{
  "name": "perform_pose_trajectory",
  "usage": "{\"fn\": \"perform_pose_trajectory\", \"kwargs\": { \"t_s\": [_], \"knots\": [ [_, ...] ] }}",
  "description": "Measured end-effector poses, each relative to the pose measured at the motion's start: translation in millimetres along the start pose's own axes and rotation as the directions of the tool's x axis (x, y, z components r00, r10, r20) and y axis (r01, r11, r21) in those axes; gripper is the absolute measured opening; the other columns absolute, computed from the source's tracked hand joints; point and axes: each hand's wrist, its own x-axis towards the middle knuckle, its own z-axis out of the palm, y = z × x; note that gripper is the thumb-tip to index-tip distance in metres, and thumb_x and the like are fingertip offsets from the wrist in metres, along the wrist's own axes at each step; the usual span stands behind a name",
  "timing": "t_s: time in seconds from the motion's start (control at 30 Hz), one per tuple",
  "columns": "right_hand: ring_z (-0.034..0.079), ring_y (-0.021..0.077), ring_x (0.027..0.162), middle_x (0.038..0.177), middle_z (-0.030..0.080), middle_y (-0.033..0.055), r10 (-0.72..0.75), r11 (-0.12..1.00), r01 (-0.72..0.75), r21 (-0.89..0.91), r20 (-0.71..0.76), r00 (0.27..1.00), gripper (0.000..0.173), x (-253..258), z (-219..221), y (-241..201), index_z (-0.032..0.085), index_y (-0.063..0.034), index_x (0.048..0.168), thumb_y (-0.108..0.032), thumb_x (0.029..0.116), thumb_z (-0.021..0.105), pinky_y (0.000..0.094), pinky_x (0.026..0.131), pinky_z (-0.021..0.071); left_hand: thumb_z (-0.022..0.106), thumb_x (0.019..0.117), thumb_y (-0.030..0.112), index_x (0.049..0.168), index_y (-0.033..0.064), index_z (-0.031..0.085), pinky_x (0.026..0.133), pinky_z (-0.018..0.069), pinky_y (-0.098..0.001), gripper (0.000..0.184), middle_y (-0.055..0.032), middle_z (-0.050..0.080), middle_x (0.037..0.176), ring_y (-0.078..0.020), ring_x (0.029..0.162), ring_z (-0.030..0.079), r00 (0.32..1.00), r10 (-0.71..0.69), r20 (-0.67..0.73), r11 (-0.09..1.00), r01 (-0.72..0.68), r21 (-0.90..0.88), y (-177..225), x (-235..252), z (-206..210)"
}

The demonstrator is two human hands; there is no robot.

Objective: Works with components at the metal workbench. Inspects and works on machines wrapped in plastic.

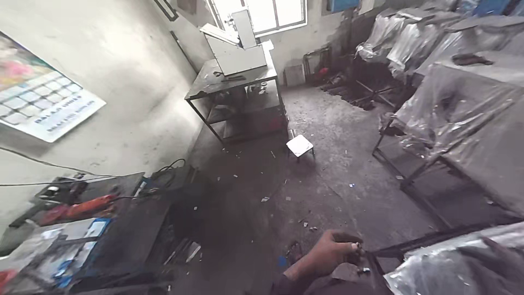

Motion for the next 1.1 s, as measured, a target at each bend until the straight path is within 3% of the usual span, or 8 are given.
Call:
{"fn": "perform_pose_trajectory", "kwargs": {
  "t_s": [0.1,0.17,0.27,0.47,0.63,0.73,0.87,1.1],
  "knots": [
    [0.073,0.0327,0.095,0.107,0.075,0.0153,-0.183,0.95,0.257,-0.178,0.352,0.918,0.057,40.0,131.7,-39.2,0.057,-0.0067,0.144,-0.034,0.0951,0.069,0.0576,0.084,0.0584,0.054,0.1038,0.008,0.124,-0.0049,0.065,0.086,0.0619,-0.0404,0.026,-0.013,0.074,0.103,-0.0219,0.089,0.073,0.997,0.062,-0.044,0.998,-0.064,-0.027,33.9,-13.3,-63.5],
    [0.074,0.0262,0.088,0.101,0.077,0.0066,-0.347,0.884,0.433,-0.177,0.373,0.861,0.056,54.3,215.9,-57.1,0.06,-0.0146,0.141,-0.046,0.095,0.067,0.0513,0.078,0.061,0.056,0.1028,0.008,0.121,-0.0042,0.067,0.084,0.0624,-0.0393,0.025,-0.0122,0.075,0.101,-0.021,0.088,0.074,0.989,0.114,-0.091,0.992,-0.118,-0.043,59.0,-24.0,-109.0],
    [0.074,0.0195,0.09,0.101,0.077,0.0022,-0.422,0.871,0.48,-0.105,0.34,0.84,0.057,78.0,307.2,-81.8,0.061,-0.0165,0.141,-0.047,0.0932,0.069,0.0434,0.08,0.0625,0.06,0.1012,0.008,0.12,-0.0044,0.067,0.085,0.0626,-0.0409,0.024,-0.0139,0.074,0.102,-0.0229,0.089,0.074,0.97,0.137,-0.203,0.987,-0.151,-0.058,96.1,-43.2,-178.6],
    [0.074,0.0206,0.084,0.098,0.076,0.0084,-0.343,0.923,0.384,-0.009,0.434,0.833,0.044,142.5,398.1,-91.2,0.067,-0.0066,0.13,-0.036,0.098,0.065,0.0404,0.076,0.0628,0.061,0.1007,0.009,0.117,-0.0043,0.068,0.085,0.0625,-0.0403,0.023,-0.0133,0.075,0.1,-0.0225,0.089,0.074,0.917,0.182,-0.355,0.975,-0.215,-0.057,144.8,-73.8,-273.6],
    [0.072,0.0128,0.085,0.099,0.076,0.0121,-0.281,0.96,0.186,0.211,0.762,0.583,0.024,154.5,471.2,-117.0,0.075,0.0005,0.112,-0.017,0.0964,0.072,0.0302,0.078,0.0615,0.059,0.1015,0.011,0.122,-0.0052,0.066,0.087,0.0616,-0.0404,0.027,-0.0135,0.074,0.102,-0.0217,0.089,0.073,0.836,0.275,-0.475,0.915,-0.379,-0.137,159.7,-88.2,-320.4],
    [0.07,0.0068,0.083,0.095,0.075,0.0066,-0.443,0.896,0.237,0.375,0.737,0.511,0.016,175.6,527.9,-149.5,0.078,-0.0032,0.103,-0.013,0.0902,0.078,0.0235,0.075,0.0602,0.058,0.1018,0.009,0.122,-0.0056,0.066,0.086,0.0619,-0.0391,0.026,-0.0138,0.074,0.101,-0.021,0.088,0.074,0.793,0.305,-0.527,0.873,-0.453,-0.177,180.7,-79.1,-347.2],
    [0.07,0.0067,0.086,0.1,0.074,0.005,-0.594,0.802,0.33,0.497,0.72,0.359,0.023,231.4,617.7,-195.7,0.078,-0.0104,0.109,-0.022,0.0892,0.08,0.0218,0.073,0.0605,0.059,0.1011,0.007,0.12,-0.0061,0.067,0.083,0.0626,-0.0381,0.025,-0.0139,0.074,0.101,-0.0198,0.086,0.073,0.722,0.358,-0.592,0.858,-0.504,-0.096,218.3,-66.8,-394.8],
    [0.065,0.0029,0.078,0.09,0.071,0.0016,-0.713,0.684,0.362,0.633,0.686,0.145,0.025,334.8,766.6,-257.0,0.081,-0.0179,0.108,-0.033,0.0883,0.077,0.0183,0.068,0.0559,0.061,0.0991,0.004,0.117,-0.0063,0.068,0.079,0.0618,-0.0338,0.022,-0.0105,0.075,0.094,-0.0156,0.08,0.072,0.505,0.386,-0.772,0.778,-0.628,-0.022,313.1,-43.0,-493.2]
  ]
}}
